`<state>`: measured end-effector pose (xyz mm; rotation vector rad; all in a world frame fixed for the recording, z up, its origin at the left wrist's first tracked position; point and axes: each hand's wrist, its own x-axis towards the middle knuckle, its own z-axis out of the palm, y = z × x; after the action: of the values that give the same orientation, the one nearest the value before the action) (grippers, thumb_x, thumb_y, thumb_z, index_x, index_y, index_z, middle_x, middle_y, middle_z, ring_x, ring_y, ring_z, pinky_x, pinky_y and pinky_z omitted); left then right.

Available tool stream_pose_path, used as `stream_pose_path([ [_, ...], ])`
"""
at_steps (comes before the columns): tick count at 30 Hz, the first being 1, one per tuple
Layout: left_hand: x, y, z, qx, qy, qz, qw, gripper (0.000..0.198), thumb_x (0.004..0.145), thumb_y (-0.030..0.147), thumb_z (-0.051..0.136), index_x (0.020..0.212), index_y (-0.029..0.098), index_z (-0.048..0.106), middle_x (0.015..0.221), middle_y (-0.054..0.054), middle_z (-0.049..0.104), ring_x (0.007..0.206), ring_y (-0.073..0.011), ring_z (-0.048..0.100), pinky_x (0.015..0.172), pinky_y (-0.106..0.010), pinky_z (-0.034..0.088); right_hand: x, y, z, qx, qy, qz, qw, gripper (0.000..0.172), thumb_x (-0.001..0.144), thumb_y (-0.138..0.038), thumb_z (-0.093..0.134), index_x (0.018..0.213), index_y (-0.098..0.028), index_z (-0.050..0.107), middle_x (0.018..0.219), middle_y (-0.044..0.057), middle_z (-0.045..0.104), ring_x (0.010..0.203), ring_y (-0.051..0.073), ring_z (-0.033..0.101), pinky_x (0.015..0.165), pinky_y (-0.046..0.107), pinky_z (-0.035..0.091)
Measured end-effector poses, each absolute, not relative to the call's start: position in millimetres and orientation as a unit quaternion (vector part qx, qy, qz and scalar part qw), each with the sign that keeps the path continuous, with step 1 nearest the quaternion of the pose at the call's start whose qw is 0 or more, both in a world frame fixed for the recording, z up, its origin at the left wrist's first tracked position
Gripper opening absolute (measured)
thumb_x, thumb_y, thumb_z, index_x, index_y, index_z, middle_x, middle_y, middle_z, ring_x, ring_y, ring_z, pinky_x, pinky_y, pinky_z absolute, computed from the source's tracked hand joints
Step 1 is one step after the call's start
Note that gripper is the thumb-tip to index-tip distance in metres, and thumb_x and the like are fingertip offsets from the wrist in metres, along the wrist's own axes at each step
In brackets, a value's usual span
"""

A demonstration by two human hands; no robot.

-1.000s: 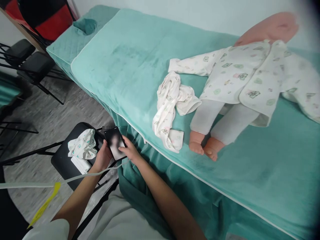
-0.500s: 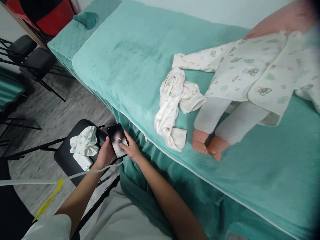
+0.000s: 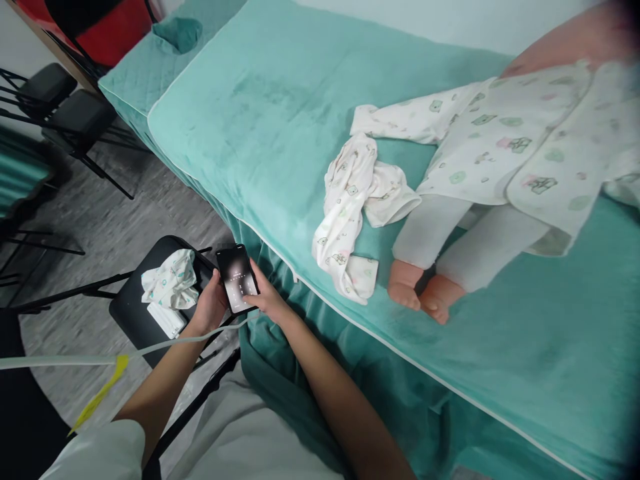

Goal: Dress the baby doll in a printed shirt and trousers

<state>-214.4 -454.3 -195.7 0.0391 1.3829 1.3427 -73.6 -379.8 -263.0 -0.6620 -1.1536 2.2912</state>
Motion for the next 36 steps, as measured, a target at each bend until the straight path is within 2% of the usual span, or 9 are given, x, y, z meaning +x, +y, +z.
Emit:
stream_pose_path([
  [5, -215, -454, -195, 0.005, 0.583, 0.564, 0.584, 0.059, 0.102, 0.066, 0.046, 0.134, 0.022, 0.069, 0.113, -0.009, 0.079, 0.122, -0.0302, 0.07, 0.109, -0.044, 0.055, -73, -379, -260, -0.237, -0.42, 0.844, 0.237, 0.109, 0.07, -0.024, 0.079, 0.17, -0.029, 0.034, 0.17, 0.001, 0.039, 0.16, 0.028, 0.035, 0.134, 0.047, 0.03],
  [8, -215, -454, -197, 0.006, 0.585, 0.572, 0.576, 0.059, 0.101, 0.066, 0.049, 0.135, 0.022, 0.068, 0.116, -0.009, 0.079, 0.124, -0.0322, 0.069, 0.11, -0.047, 0.054, -74, -379, -258, -0.226, -0.378, 0.868, 0.227, 0.111, 0.071, -0.025, 0.078, 0.171, -0.029, 0.03, 0.168, 0.001, 0.043, 0.154, 0.029, 0.045, 0.132, 0.048, 0.033],
  [11, -213, -454, -198, 0.012, 0.581, 0.57, 0.58, 0.062, 0.098, 0.068, 0.053, 0.136, 0.022, 0.068, 0.12, -0.01, 0.078, 0.125, -0.034, 0.069, 0.11, -0.049, 0.054, -76, -380, -257, -0.225, -0.34, 0.884, 0.228, 0.11, 0.074, -0.027, 0.076, 0.172, -0.027, 0.027, 0.167, 0.002, 0.045, 0.151, 0.029, 0.049, 0.132, 0.049, 0.035],
  [18, -209, -453, -193, 0.024, 0.596, 0.583, 0.552, 0.061, 0.09, 0.064, 0.07, 0.133, 0.02, 0.069, 0.12, -0.01, 0.078, 0.118, -0.0325, 0.072, 0.102, -0.045, 0.059, -78, -381, -258, -0.246, -0.36, 0.87, 0.231, 0.104, 0.076, -0.031, 0.073, 0.171, -0.027, 0.031, 0.166, 0.002, 0.046, 0.152, 0.027, 0.048, 0.132, 0.047, 0.034],
  [23, -205, -450, -194, 0.012, 0.638, 0.596, 0.488, 0.053, 0.077, 0.054, 0.087, 0.112, 0.017, 0.073, 0.106, -0.009, 0.08, 0.106, -0.0297, 0.076, 0.095, -0.041, 0.061, -74, -382, -256, -0.226, -0.39, 0.867, 0.21, 0.11, 0.075, -0.03, 0.077, 0.173, -0.027, 0.026, 0.167, 0.003, 0.044, 0.152, 0.028, 0.048, 0.132, 0.048, 0.034],
  [27, -202, -447, -196, 0.002, 0.679, 0.59, 0.437, 0.055, 0.066, 0.045, 0.096, 0.108, 0.017, 0.074, 0.095, -0.006, 0.08, 0.101, -0.0292, 0.077, 0.092, -0.038, 0.062, -73, -382, -256, -0.21, -0.404, 0.867, 0.202, 0.108, 0.077, -0.027, 0.076, 0.173, -0.029, 0.025, 0.17, 0.001, 0.039, 0.154, 0.027, 0.045, 0.132, 0.047, 0.033],
  [36, -204, -448, -193, -0.003, 0.656, 0.604, 0.453, 0.054, 0.078, 0.058, 0.086, 0.107, 0.014, 0.073, 0.104, -0.01, 0.081, 0.106, -0.0302, 0.077, 0.095, -0.04, 0.062, -71, -383, -262, -0.203, -0.389, 0.878, 0.191, 0.112, 0.076, -0.024, 0.079, 0.173, -0.03, 0.023, 0.17, 0.002, 0.039, 0.159, 0.028, 0.037, 0.132, 0.05, 0.032],
])
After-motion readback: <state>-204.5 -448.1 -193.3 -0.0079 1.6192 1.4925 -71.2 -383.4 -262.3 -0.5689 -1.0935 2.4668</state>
